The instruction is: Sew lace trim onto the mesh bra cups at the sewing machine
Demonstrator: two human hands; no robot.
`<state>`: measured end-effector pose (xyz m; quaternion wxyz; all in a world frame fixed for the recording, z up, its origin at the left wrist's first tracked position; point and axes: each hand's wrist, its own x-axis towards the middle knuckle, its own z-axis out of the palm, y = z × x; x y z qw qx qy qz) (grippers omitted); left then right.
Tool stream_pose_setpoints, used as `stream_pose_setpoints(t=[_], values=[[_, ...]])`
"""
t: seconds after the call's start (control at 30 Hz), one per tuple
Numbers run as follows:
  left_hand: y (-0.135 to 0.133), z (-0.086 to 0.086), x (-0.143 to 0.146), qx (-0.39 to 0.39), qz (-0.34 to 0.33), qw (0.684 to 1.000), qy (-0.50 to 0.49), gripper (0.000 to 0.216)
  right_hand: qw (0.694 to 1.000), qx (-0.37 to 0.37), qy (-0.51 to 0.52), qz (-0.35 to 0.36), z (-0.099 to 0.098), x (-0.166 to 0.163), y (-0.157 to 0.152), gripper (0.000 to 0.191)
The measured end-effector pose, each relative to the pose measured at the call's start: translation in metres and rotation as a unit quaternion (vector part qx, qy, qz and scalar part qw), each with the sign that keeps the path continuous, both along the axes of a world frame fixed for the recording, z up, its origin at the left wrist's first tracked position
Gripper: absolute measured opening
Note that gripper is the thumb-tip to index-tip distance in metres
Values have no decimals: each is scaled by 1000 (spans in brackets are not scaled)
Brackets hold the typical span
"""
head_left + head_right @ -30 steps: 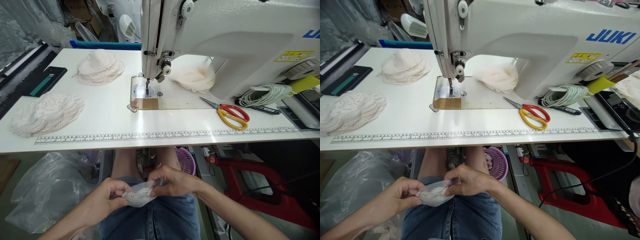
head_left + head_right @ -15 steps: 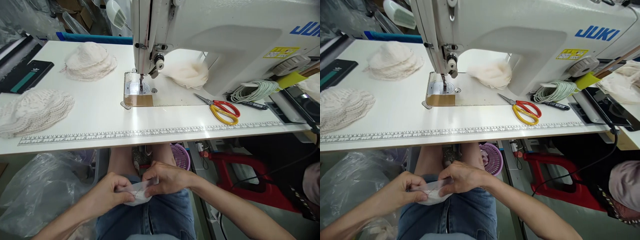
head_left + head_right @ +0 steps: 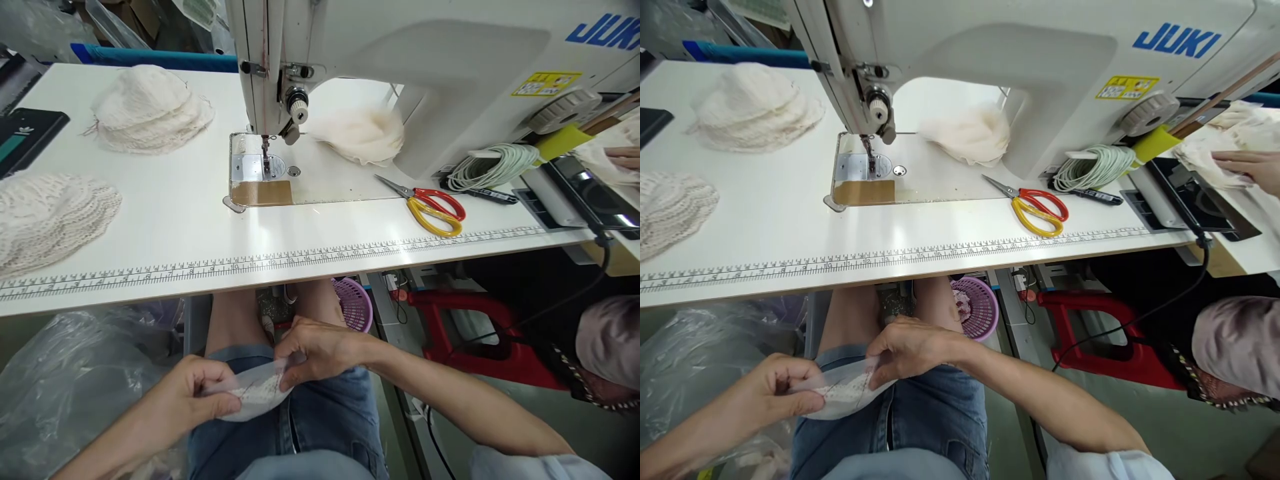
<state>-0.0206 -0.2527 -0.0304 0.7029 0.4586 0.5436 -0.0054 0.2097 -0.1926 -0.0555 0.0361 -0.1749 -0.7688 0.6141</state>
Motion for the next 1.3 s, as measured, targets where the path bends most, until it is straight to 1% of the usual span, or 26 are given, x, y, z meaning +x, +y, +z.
stream_pose_setpoints(t=[0.13, 0.23, 0.27, 0.3, 0.33, 0.37, 0.43, 0.47, 0.5, 0.53, 0.57, 0.6, 0.63, 0.67, 0.7, 0.73, 0.8, 0.83, 0.9, 0.93, 1.0, 1.03, 1.1, 1.17, 1.2, 1.3], values=[[-2, 4, -1, 2, -3, 1000, 3, 28, 999, -33, 13, 8, -2, 0, 2, 10], [-3, 2, -2, -2, 5, 1000, -3, 30, 998, -53, 3, 33, -5, 2, 5, 12], [-3, 1, -3, -2, 11, 1000, -5, 31, 999, -29, -12, 34, -5, 3, 5, 11], [-3, -1, -2, 0, 22, 1000, -6, 33, 999, 17, -38, 18, -4, 2, 4, 9], [-2, -3, -1, 3, 43, 999, -4, 34, 994, 76, -73, -15, -3, 1, 1, 7], [-2, -5, 0, 9, 74, 997, -1, 35, 983, 138, -108, -59, -1, -2, -3, 8], [0, -10, 6, 16, 180, 983, -19, 36, 950, 231, -153, -148, 5, -12, -18, 14], [1, -13, 9, 18, 238, 970, -38, 36, 941, 254, -147, -169, 7, -19, -28, 23], [2, -16, 13, 18, 290, 955, -63, 37, 936, 273, -131, -180, 7, -27, -38, 38], [3, -18, 16, 18, 325, 942, -84, 38, 925, 312, -96, -195, 6, -35, -48, 56], [4, -21, 19, 16, 349, 932, -100, 38, 906, 352, -66, -226, 4, -43, -57, 69], [5, -23, 21, 13, 361, 926, -107, 38, 887, 385, -48, -250, -1, -50, -64, 72], [6, -24, 23, 11, 367, 924, -108, 37, 869, 410, -43, -275, -6, -56, -68, 62], [6, -25, 23, 6, 373, 921, -109, 36, 857, 423, -40, -293, -11, -60, -69, 44], [7, -25, 22, 2, 379, 919, -108, 35, 854, 429, -30, -294, -16, -61, -67, 30], [7, -25, 19, -3, 382, 918, -106, 34, 859, 426, -15, -283, -20, -60, -63, 23], [6, -23, 12, -17, 380, 919, -106, 33, 891, 375, 33, -255, -24, -53, -50, 24], [5, -22, 7, -20, 368, 924, -100, 34, 913, 320, 52, -249, -24, -47, -44, 24], [2, -20, -2, 17, 328, 943, -55, 37, 946, 161, 68, -272, -23, -36, -32, 21], [1, -20, -6, 60, 302, 951, -14, 38, 953, 71, 64, -288, -21, -32, -28, 19], [-1, -18, -11, 159, 245, 954, 67, 40, 945, -87, 51, -311, -19, -25, -24, 23], [-1, -17, -11, 192, 214, 954, 82, 42, 936, -149, 52, -314, -18, -23, -23, 26], [0, -15, -7, 197, 140, 969, 58, 45, 918, -239, 62, -311, -17, -19, -24, 32], [2, -13, -1, 168, 75, 983, 11, 30, 906, -290, 65, -303, -17, -16, -27, 34], [3, -12, 3, 158, 57, 986, -2, 25, 902, -305, 64, -298, -16, -15, -28, 34], [4, -11, 9, 152, 49, 987, -12, 31, 901, -324, 62, -283, -15, -11, -31, 31]])
